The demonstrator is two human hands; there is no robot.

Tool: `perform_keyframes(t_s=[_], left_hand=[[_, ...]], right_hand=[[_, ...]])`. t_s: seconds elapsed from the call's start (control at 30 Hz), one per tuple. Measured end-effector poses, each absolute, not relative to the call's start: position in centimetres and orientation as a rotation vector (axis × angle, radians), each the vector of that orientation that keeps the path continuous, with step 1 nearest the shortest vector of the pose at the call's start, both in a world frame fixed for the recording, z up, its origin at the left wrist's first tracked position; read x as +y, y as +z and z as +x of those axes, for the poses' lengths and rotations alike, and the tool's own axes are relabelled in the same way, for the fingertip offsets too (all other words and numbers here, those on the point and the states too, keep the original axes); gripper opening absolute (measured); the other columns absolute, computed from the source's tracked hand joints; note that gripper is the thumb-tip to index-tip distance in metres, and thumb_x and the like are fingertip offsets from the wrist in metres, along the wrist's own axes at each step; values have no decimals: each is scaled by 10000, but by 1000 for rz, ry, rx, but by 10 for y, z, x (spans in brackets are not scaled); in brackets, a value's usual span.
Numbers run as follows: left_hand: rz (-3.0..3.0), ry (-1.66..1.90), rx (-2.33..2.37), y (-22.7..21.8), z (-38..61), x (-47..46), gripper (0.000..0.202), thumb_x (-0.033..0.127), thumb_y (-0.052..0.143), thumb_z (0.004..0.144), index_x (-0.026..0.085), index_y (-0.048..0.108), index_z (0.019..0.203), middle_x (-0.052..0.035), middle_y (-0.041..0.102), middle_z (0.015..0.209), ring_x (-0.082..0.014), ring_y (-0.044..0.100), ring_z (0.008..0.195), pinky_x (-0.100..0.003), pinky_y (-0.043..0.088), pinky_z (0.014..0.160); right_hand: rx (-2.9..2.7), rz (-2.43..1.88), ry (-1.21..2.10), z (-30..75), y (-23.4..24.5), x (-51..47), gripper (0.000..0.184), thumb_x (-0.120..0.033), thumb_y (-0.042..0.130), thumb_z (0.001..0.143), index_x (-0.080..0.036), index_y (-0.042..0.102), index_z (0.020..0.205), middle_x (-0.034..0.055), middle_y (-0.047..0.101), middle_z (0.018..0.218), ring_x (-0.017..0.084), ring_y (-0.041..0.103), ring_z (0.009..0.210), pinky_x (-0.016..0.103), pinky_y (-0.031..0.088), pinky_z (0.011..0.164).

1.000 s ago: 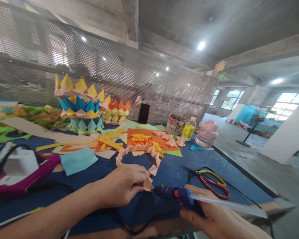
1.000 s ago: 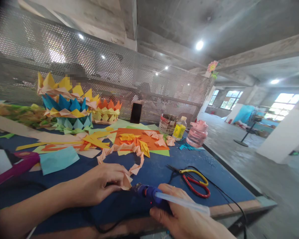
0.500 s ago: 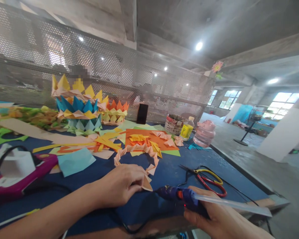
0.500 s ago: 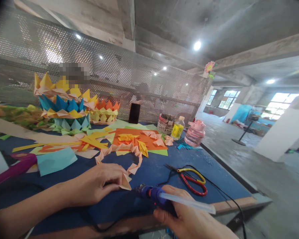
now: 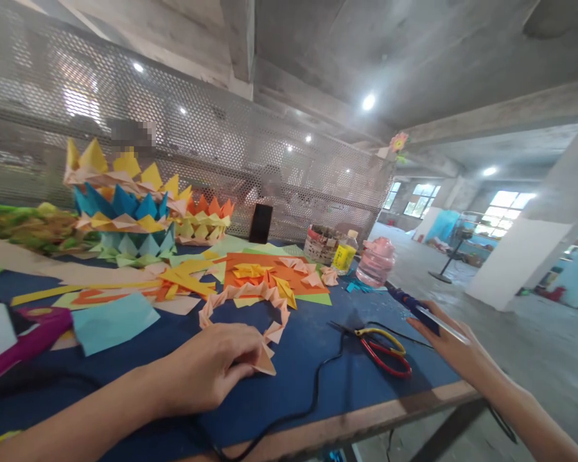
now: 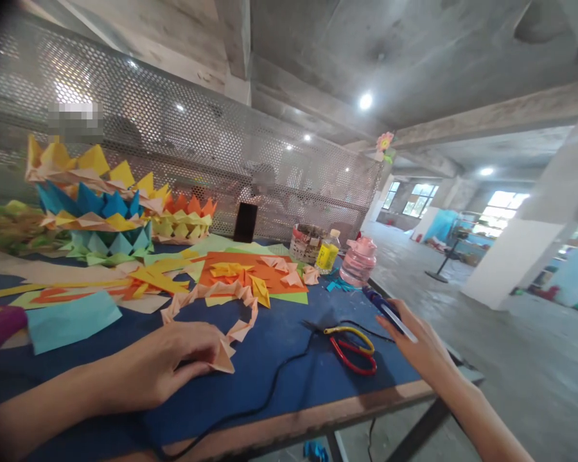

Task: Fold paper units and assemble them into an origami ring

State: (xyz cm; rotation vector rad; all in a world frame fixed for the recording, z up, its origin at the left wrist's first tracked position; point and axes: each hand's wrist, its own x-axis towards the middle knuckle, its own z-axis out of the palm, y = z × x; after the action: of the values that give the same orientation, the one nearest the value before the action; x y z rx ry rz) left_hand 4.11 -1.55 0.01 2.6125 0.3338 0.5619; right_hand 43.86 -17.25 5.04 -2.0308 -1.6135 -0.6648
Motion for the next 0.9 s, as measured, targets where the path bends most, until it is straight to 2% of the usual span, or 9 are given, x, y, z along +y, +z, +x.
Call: perform_keyframes(t_s=[0.1, 0.27, 0.4, 0.53, 0.7, 0.77, 0.83, 0.9], left_hand=[[2615, 563, 338, 1, 41, -16, 139, 197, 482, 860, 224, 616, 890, -25, 612, 843, -191, 576, 837, -272, 421, 779], [2619, 566, 339, -2, 41, -14, 121, 198, 478, 859, 210, 598, 852, -27, 605, 847, -189, 571, 830, -271, 413, 768], [2615, 559, 348, -3, 41, -14, 111, 200, 480, 860, 205, 589, 839, -28, 603, 848, -187, 570, 828, -270, 414, 758], [2623, 548, 346, -2, 42, -15, 133, 184, 477, 863, 215, 605, 882, -29, 606, 846, -191, 572, 851, -278, 417, 784], [2620, 560, 318, 0, 42, -15, 150, 166, 486, 857, 222, 620, 898, -30, 618, 865, -193, 579, 862, -284, 428, 800], [2619, 577, 310, -1, 42, -15, 152, 166, 491, 855, 223, 623, 903, -30, 623, 872, -194, 581, 863, -287, 433, 804], [2622, 586, 296, 0, 42, -14, 152, 165, 494, 854, 222, 625, 905, -32, 627, 871, -193, 582, 861, -290, 438, 805], [2626, 585, 288, 0, 41, -14, 152, 163, 498, 851, 220, 627, 908, -33, 629, 871, -191, 584, 858, -289, 442, 803]], right_hand=[[-1598, -2211, -580, 478, 36, -169, 376, -468, 462, 780, -196, 546, 1025, 74, 704, 756, 271, 674, 643, 352, 507, 572], [-1574, -2273, -538, 513, 12, -165, 379, -375, 431, 754, -169, 517, 1060, 146, 697, 942, 296, 673, 841, 393, 517, 728], [-1593, -2318, -503, 519, 8, -163, 409, -299, 432, 701, -168, 525, 1077, 152, 681, 1022, 298, 653, 930, 414, 501, 814], [-1600, -2355, -471, 519, 7, -160, 437, -288, 414, 695, -158, 539, 1093, 164, 653, 1103, 305, 617, 1025, 432, 465, 897], [-1618, -2386, -390, 517, 7, -161, 488, -256, 371, 684, -146, 551, 1123, 148, 646, 1099, 278, 624, 1019, 408, 485, 882], [-1591, -2395, -425, 508, 14, -162, 493, -271, 372, 688, -148, 557, 1128, 153, 646, 1060, 305, 622, 1002, 459, 489, 858], [-1538, -2342, -584, 488, 25, -160, 469, -323, 385, 719, -150, 566, 1115, 183, 623, 1052, 376, 589, 1006, 571, 455, 833], [-1568, -2156, -728, 454, 36, -154, 429, -354, 378, 780, -142, 564, 1103, 208, 608, 1012, 401, 565, 980, 621, 426, 811]])
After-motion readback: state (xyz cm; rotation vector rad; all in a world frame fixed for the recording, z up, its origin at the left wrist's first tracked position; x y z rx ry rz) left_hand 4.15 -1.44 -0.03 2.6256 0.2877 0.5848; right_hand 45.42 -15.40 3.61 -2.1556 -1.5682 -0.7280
